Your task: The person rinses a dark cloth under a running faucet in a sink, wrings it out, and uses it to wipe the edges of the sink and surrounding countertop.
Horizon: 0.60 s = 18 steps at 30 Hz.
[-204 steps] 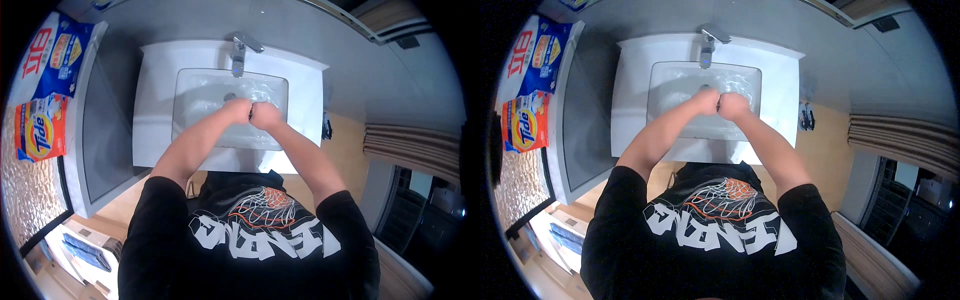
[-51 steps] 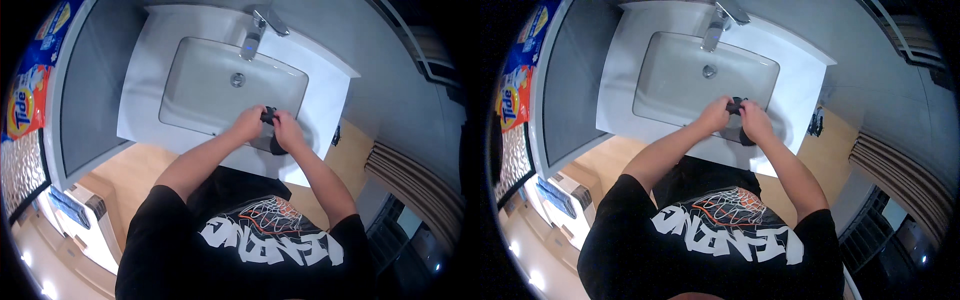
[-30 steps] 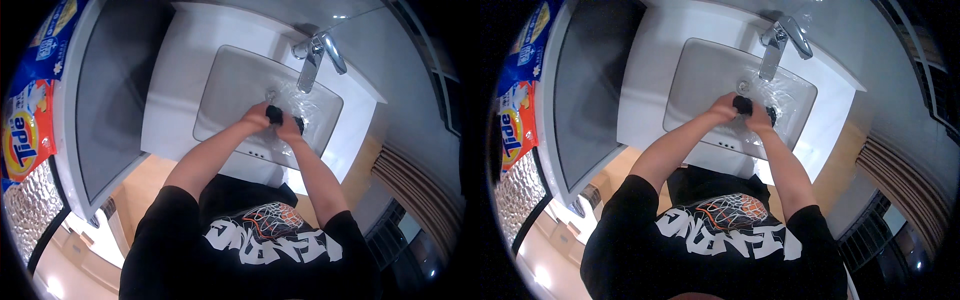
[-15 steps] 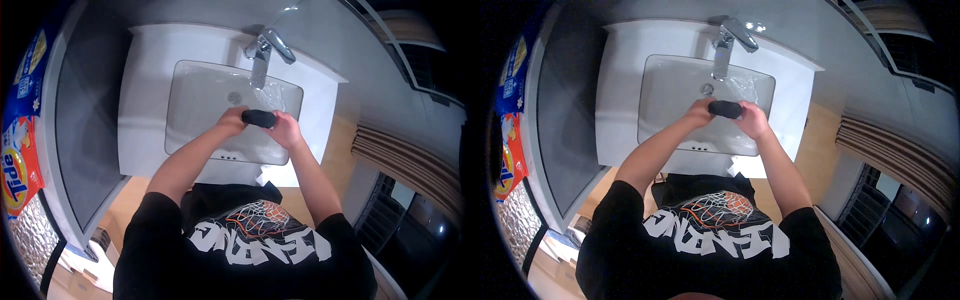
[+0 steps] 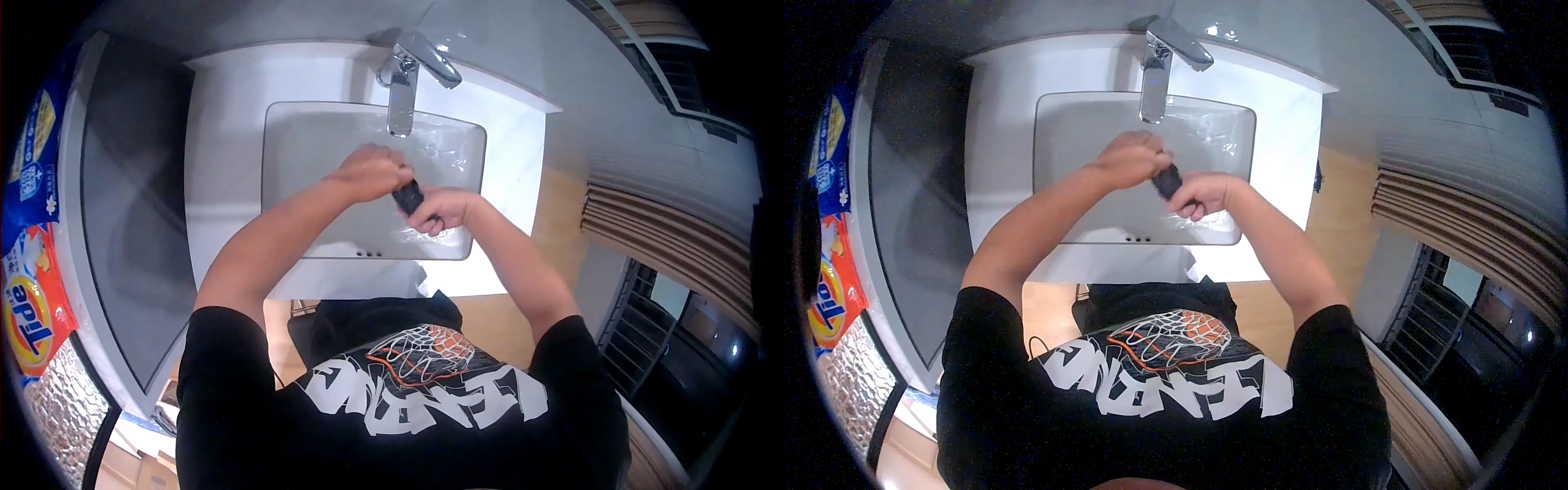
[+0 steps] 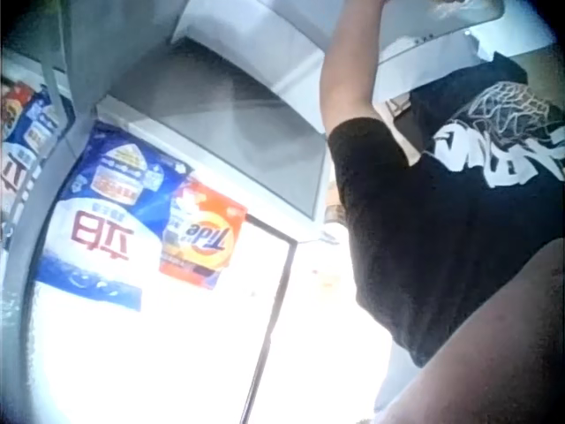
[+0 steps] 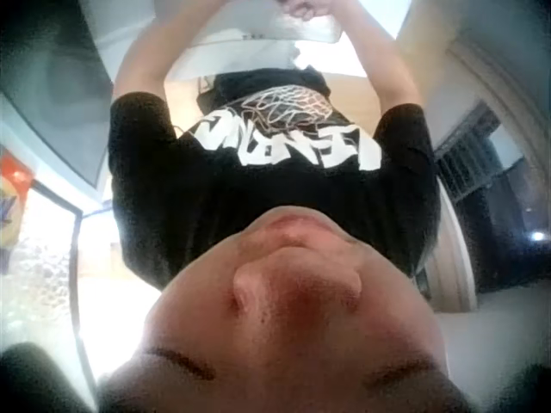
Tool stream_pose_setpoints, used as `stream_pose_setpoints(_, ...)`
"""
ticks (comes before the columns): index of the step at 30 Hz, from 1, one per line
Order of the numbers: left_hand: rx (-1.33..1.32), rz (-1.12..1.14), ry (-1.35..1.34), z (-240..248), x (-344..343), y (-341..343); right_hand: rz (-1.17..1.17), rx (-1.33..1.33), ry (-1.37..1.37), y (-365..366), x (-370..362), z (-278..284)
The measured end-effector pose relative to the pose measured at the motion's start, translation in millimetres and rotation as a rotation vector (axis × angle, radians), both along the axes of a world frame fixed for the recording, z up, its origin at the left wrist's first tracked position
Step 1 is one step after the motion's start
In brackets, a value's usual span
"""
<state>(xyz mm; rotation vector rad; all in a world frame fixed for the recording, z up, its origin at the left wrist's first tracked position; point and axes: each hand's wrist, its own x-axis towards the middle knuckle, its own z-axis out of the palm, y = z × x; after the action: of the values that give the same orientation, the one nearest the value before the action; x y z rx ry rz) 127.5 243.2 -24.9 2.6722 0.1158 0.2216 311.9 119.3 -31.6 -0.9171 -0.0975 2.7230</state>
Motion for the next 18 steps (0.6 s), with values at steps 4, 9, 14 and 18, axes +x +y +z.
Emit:
stream_pose_setpoints(4, -0.129, 0.229, 0.299, -13.2, -1.2, 2.5, 0.751, 0.62, -1.014, 40.2, -29.2, 38.8)
stream_pose_setpoints(9, -1.032, 0.24, 0.536, -42.1, 1.6, -5.4, 0.821, 0.964, -1.523, 42.2, -30.7, 30.2)
stream_pose_setpoints(14, -1.56, 0.498, 0.56, -43.4, 1.7, -22.8, 0.827, 1.122, -1.588, 28.4, -21.6, 12.8)
stream_pose_setpoints(18, -1.165, 0.608, 0.423, -43.3, -7.7, -19.9, 0.271, 1.3, -1.348, -2.2, -23.4, 15.4)
